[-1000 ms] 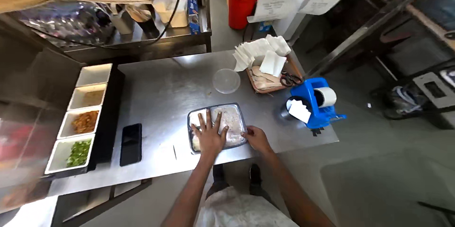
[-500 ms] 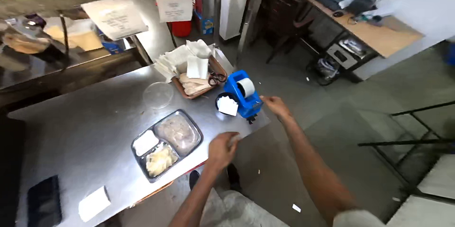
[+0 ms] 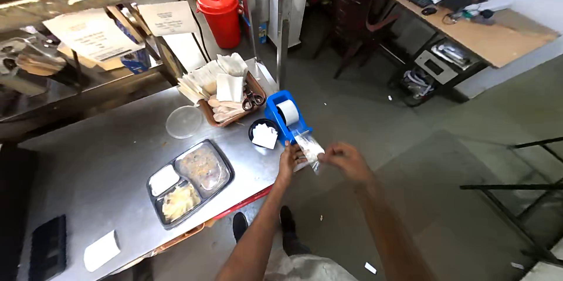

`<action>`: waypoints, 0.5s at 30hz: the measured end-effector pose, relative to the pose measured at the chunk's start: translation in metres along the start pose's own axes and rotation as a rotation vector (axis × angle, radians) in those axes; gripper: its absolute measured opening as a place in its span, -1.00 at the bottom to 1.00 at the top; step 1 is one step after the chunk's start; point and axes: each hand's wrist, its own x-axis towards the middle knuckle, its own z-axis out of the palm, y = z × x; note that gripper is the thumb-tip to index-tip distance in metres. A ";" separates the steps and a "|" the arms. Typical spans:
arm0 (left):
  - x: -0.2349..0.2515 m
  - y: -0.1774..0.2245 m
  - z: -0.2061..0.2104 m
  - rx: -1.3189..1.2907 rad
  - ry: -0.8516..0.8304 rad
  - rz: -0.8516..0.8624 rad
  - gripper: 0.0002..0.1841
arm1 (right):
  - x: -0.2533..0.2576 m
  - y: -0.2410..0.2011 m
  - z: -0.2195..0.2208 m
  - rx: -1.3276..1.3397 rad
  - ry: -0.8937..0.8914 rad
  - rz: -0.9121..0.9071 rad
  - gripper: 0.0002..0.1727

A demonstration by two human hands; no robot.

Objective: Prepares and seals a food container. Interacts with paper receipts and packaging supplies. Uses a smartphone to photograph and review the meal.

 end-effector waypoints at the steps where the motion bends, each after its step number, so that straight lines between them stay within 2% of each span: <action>1: 0.001 0.005 0.003 0.015 -0.004 -0.016 -0.16 | -0.014 0.021 0.000 0.014 0.018 0.103 -0.84; 3: 0.004 0.015 0.017 0.152 0.106 -0.010 -0.47 | -0.018 0.064 0.006 0.138 0.030 0.372 -0.83; 5: 0.010 0.022 0.030 0.450 0.252 0.025 -0.57 | -0.007 0.094 0.010 0.291 0.003 0.557 -0.75; 6: 0.013 0.027 0.027 0.604 0.289 0.003 -0.60 | -0.003 0.102 0.018 0.346 -0.018 0.608 -0.72; 8: 0.001 0.047 0.018 0.917 0.267 -0.232 -0.65 | -0.009 0.106 0.037 0.365 -0.077 0.630 -0.76; 9: -0.015 0.049 0.011 0.979 0.244 -0.314 -0.67 | -0.021 0.106 0.046 0.333 -0.106 0.608 -0.80; 10: -0.035 0.047 0.003 1.003 0.232 -0.314 -0.67 | -0.037 0.105 0.055 0.301 -0.126 0.575 -0.80; 12: -0.071 0.058 -0.025 0.997 0.262 -0.140 -0.64 | -0.059 0.086 0.083 0.331 -0.169 0.491 -0.80; 15: -0.129 0.093 -0.095 1.051 0.450 0.168 -0.71 | -0.075 0.043 0.158 0.433 -0.325 0.380 -0.76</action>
